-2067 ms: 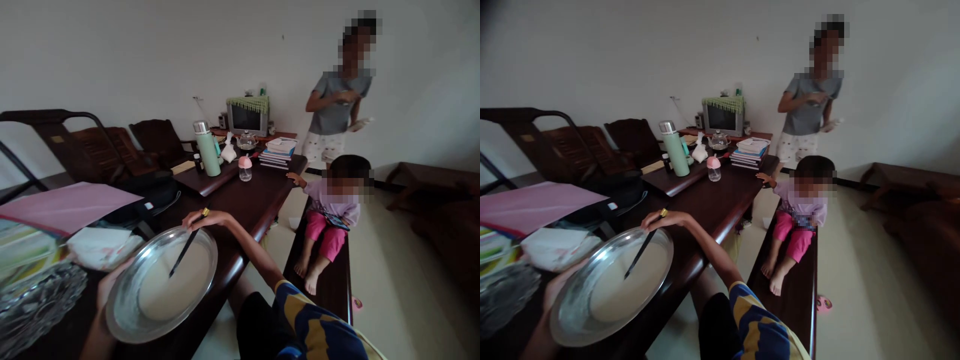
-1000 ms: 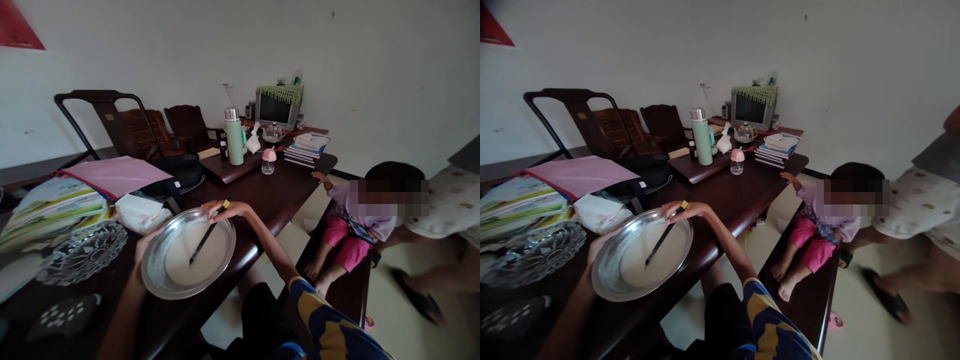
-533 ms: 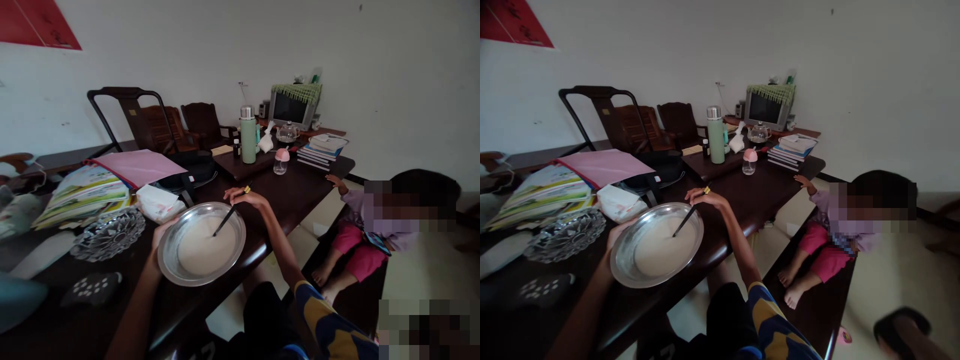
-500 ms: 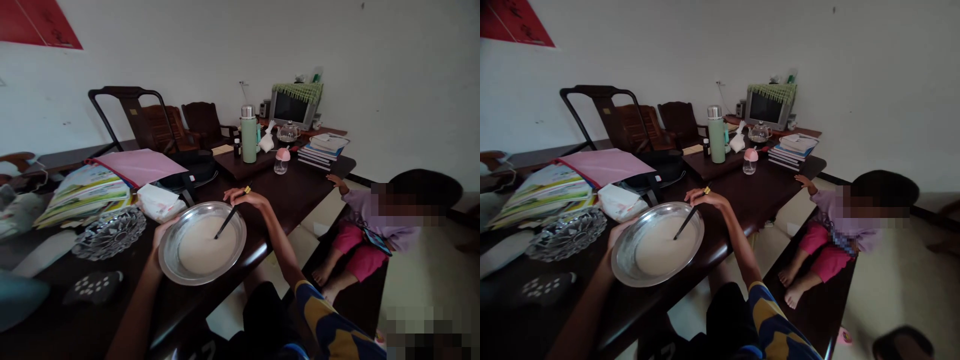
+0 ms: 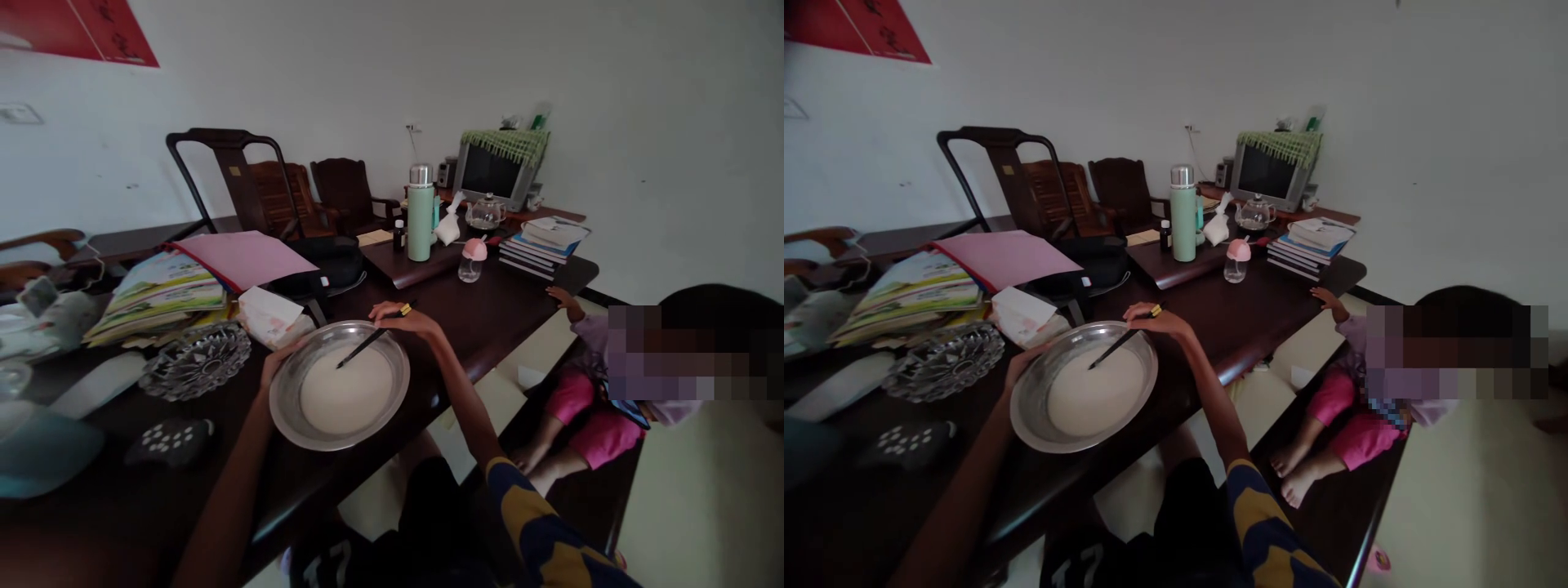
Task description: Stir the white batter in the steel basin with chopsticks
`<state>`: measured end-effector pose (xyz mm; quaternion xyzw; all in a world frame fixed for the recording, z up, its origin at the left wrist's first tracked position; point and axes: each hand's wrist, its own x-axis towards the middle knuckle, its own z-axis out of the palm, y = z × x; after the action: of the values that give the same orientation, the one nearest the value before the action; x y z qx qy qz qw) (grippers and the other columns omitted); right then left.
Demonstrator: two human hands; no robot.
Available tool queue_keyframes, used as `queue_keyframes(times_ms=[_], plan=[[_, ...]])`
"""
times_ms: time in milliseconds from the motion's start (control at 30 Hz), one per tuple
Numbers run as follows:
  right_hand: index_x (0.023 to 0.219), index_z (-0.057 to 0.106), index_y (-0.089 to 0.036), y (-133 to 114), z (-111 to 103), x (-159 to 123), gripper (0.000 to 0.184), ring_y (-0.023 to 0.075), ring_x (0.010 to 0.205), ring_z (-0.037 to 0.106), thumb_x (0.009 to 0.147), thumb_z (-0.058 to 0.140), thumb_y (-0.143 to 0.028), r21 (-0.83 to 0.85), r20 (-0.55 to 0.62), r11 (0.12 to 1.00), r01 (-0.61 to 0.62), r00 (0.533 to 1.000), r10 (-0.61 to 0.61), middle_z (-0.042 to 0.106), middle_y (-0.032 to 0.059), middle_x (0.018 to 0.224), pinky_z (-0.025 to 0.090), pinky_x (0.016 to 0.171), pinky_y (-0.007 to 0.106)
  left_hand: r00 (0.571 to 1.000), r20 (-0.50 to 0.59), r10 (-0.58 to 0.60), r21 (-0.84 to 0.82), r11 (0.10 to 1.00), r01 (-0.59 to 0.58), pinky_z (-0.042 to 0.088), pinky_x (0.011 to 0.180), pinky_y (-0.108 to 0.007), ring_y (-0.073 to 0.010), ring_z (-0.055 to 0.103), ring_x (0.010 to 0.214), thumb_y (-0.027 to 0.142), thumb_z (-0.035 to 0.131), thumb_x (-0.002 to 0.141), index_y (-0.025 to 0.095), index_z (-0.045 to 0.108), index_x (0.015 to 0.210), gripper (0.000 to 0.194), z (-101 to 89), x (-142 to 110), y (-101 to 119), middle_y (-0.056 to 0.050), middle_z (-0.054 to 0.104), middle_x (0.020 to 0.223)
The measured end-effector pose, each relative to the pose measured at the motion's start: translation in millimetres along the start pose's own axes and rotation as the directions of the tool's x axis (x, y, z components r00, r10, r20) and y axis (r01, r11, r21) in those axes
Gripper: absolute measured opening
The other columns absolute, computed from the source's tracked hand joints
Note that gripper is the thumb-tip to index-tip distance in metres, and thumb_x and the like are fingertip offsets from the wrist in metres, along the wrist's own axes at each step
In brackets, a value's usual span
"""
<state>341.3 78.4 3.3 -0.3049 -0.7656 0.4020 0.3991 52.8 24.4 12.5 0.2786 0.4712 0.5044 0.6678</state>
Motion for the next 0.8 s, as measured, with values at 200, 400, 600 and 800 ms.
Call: queue_keyframes(times_ms=[200,400,600,800], plan=[[0.072,0.074,-0.02,-12.2,-9.2,-9.5,0.027,0.0248,0.122,0.059,0.079,0.078,-0.047,0.082,0.141,0.996,0.021,0.989,-0.033,0.072,0.0047,0.105,0.033,0.118,0.044,1.0,-0.022,-0.001,0.018,1.0,0.001,0.05,0.057,-0.025,-0.0173,0.06,0.053,0.013,0.063,0.074,0.014,0.072,0.077,0.009,-2.4,3.6,-0.1,-0.001,0.068,0.062],[0.078,0.074,-0.022,-11.1,10.1,0.0,0.026,0.0219,0.117,0.06,0.08,0.078,-0.048,0.034,0.254,0.996,0.088,0.963,-0.094,0.072,0.0032,0.105,0.03,0.12,0.042,0.999,-0.015,0.046,0.002,0.999,-0.046,0.053,0.062,-0.024,-0.0167,0.062,0.055,0.008,0.065,0.068,0.015,0.07,0.072,0.01,1.8,3.6,0.6,-0.001,0.068,0.063],[0.079,0.073,-0.022,-4.0,9.3,0.0,0.026,0.0205,0.103,0.064,0.08,0.076,-0.048,-0.021,0.004,0.999,-0.031,1.0,0.031,0.071,0.0024,0.098,0.045,0.106,0.038,0.999,0.02,0.039,-0.014,0.999,-0.039,0.054,0.062,-0.025,-0.0184,0.065,0.057,0.01,0.06,0.073,0.011,0.074,0.084,0.018,1.3,4.8,-2.7,-0.005,0.071,0.068],[0.071,0.072,-0.02,-11.5,-8.1,-7.3,0.027,0.0239,0.116,0.061,0.08,0.077,-0.045,0.073,0.057,0.997,-0.01,0.998,0.005,0.072,0.0041,0.1,0.034,0.117,0.045,0.995,0.1,0.024,-0.02,1.0,-0.023,0.056,0.068,-0.025,-0.019,0.067,0.065,0.013,0.063,0.072,0.013,0.076,0.088,0.021,-2.6,5.3,-3.7,-0.003,0.075,0.076]])
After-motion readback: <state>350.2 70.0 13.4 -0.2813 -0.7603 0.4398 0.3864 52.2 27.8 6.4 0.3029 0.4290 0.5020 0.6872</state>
